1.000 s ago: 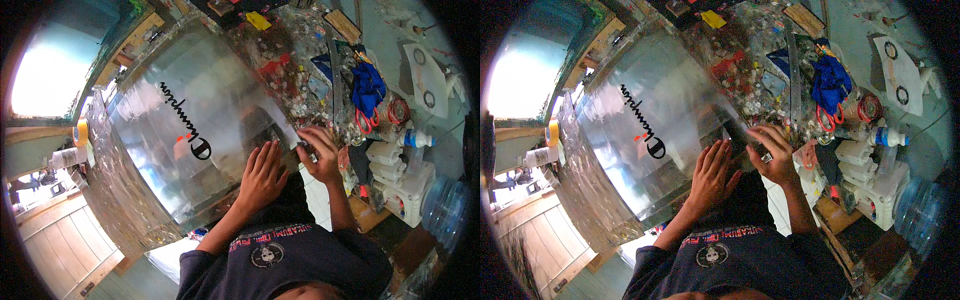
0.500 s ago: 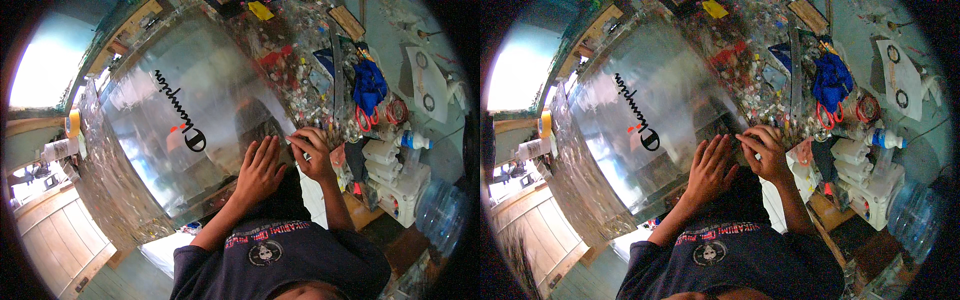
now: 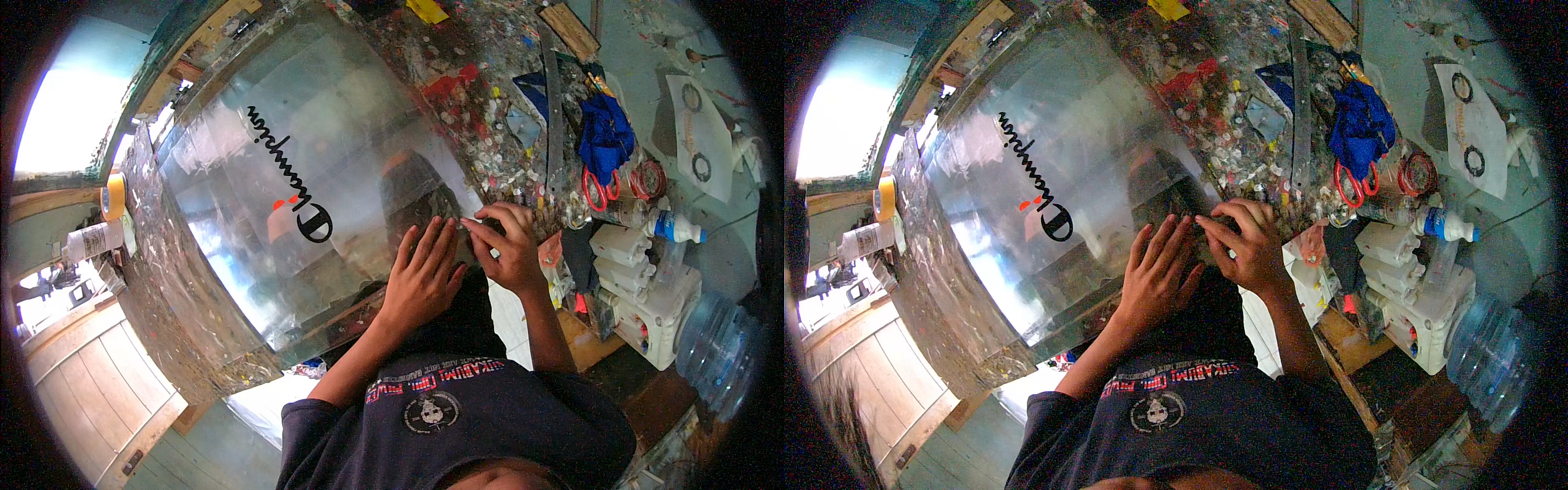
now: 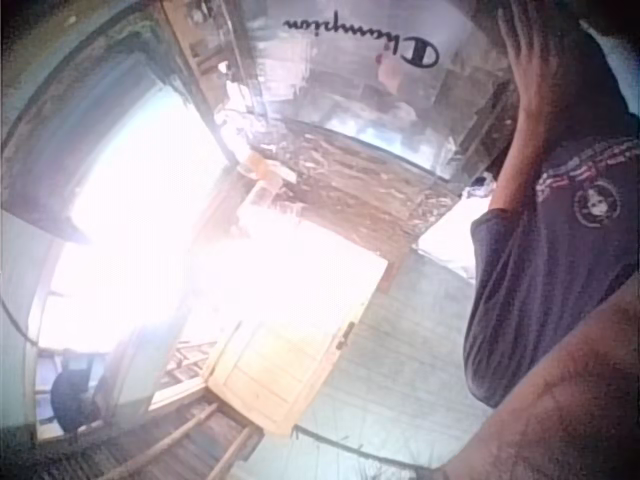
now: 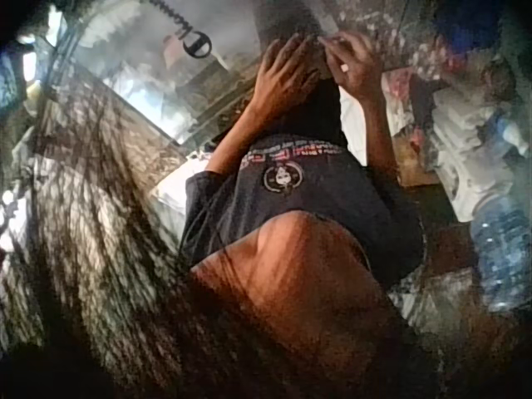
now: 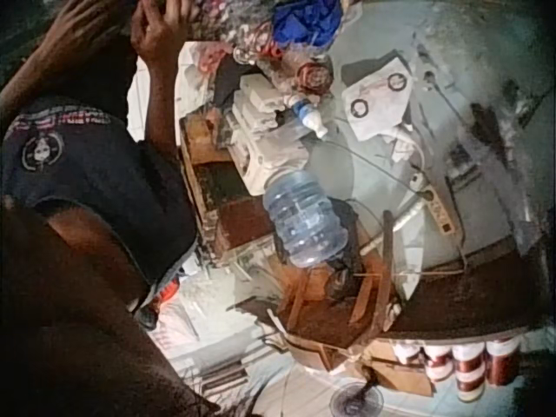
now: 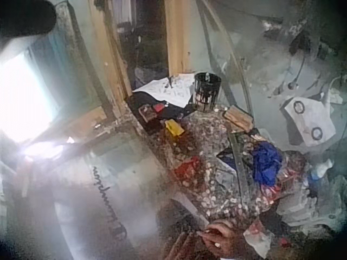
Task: The person prepares a transparent film stencil by placing it on a workstation, smoothing it by hand, and then using a ruler to measure and align it before taping it to a surface.
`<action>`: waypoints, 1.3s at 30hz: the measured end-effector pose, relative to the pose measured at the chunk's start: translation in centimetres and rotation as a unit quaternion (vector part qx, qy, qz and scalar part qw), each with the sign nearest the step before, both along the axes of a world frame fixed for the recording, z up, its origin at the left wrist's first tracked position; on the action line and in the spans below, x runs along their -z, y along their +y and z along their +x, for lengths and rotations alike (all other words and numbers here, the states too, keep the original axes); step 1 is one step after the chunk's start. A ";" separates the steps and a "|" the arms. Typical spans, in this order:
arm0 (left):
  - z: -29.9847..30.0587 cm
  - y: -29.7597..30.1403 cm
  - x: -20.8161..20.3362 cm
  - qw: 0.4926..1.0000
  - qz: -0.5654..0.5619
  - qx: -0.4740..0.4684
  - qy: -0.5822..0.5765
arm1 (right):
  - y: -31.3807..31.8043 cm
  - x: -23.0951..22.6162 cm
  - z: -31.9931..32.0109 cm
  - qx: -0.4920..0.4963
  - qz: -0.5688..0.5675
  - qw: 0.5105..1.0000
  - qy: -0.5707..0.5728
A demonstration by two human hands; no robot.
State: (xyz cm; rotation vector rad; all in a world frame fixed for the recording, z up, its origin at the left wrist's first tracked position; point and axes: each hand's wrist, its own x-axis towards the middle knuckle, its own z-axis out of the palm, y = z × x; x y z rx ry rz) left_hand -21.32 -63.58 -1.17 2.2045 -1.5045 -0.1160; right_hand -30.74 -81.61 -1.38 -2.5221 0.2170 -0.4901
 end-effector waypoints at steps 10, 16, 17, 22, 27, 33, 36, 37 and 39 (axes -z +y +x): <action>0.0 -0.1 -0.3 1.000 -0.004 -0.002 0.005 | -0.1 0.2 -0.1 -0.001 -0.027 0.999 0.018; -0.1 0.0 -0.1 1.000 0.001 -0.012 0.028 | 0.0 0.3 -0.1 -0.005 -0.027 1.000 0.016; 0.0 0.0 -0.1 1.000 0.003 -0.007 0.014 | -0.1 0.3 -0.1 -0.007 -0.028 0.999 0.015; 0.0 0.0 -0.1 1.000 0.007 -0.003 0.000 | 0.0 0.2 -0.3 -0.008 -0.032 0.999 0.009; 0.0 0.0 -0.1 1.000 0.003 -0.004 0.001 | -0.1 0.1 -0.3 -0.010 -0.026 1.000 0.007; 0.0 0.0 -0.1 1.000 0.002 -0.002 0.007 | -0.2 0.3 -0.4 -0.013 -0.021 1.000 -0.001; 0.0 0.0 -0.2 1.000 -0.001 -0.002 0.010 | -0.1 0.5 -0.3 -0.004 -0.019 1.000 -0.007; 0.0 0.0 -0.2 1.000 -0.001 -0.002 0.011 | -0.1 0.5 -0.2 -0.004 -0.019 1.000 -0.006; 0.0 0.0 -0.2 1.000 -0.004 -0.004 0.016 | -0.1 0.4 -0.1 -0.003 -0.030 1.000 0.007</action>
